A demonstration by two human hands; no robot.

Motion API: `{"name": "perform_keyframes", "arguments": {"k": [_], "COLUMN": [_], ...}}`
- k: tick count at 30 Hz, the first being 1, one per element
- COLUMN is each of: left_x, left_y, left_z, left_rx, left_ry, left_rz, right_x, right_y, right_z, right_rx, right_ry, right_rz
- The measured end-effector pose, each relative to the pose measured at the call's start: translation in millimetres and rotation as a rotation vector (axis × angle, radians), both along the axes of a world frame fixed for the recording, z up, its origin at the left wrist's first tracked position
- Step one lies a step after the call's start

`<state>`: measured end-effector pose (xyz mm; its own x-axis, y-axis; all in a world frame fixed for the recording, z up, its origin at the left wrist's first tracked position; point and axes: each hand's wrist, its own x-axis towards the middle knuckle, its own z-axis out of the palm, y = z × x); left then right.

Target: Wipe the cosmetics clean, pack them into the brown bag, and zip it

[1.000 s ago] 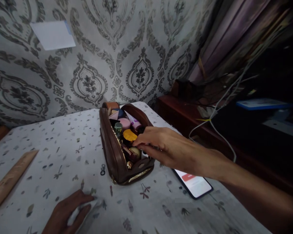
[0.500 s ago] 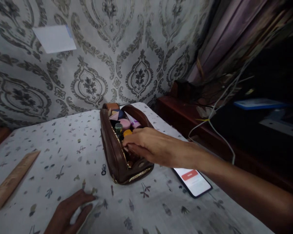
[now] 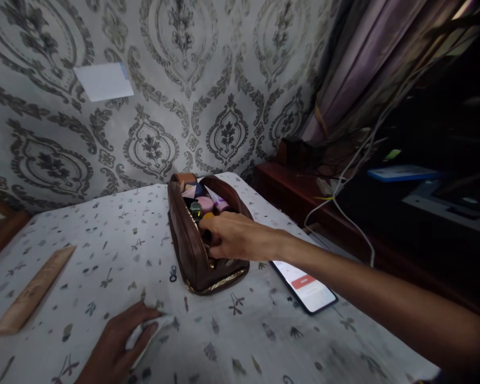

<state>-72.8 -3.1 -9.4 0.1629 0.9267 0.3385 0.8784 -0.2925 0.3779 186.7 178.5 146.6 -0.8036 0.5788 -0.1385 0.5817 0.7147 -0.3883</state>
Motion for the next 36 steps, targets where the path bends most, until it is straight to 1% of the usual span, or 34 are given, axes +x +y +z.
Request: {"name": "perform_keyframes", "arguments": {"k": [3, 7, 11, 15, 17, 21, 24, 29, 33, 36], "left_x": [2.9, 3.7, 5.3, 5.9, 2.4, -11.6, -19.0, -18.1, -17.5, -17.5], "left_y": [0.2, 0.9, 1.7, 1.5, -0.1, -4.6, -6.3, -7.3, -9.4, -9.3], "left_z": [3.1, 1.7, 1.5, 2.0, -1.8, -17.6, -26.9, -28.9, -30.3, -30.9], "left_rx": [-0.006, 0.094, 0.158, 0.117, 0.1, 0.041, 0.017, 0.034, 0.056, 0.077], "left_ry": [-0.021, -0.011, 0.003, -0.002, 0.004, 0.067, 0.092, 0.053, 0.048, 0.045], "left_rz": [-0.001, -0.011, -0.012, -0.031, -0.024, -0.023, -0.036, -0.029, 0.011, -0.011], "right_x": [-3.4, -5.4, -4.1, -0.9, 0.1, -1.4, -3.1, -0.5, 3.4, 4.2], "right_y": [-0.1, 0.9, 0.1, -2.3, -3.2, -5.6, -8.7, -13.0, -12.8, -10.9], "right_z": [0.3, 1.8, 5.2, 8.5, 8.6, 7.7, 7.6, 7.4, 7.2, 5.4], "right_rx": [-0.05, -0.094, -0.066, 0.034, 0.059, 0.004, -0.003, 0.048, 0.005, -0.02], "right_ry": [0.037, 0.033, 0.021, 0.038, 0.053, 0.09, 0.105, 0.055, 0.068, 0.083], "right_rz": [-0.058, -0.057, -0.024, -0.044, -0.069, -0.149, -0.16, -0.102, -0.059, -0.078]}}
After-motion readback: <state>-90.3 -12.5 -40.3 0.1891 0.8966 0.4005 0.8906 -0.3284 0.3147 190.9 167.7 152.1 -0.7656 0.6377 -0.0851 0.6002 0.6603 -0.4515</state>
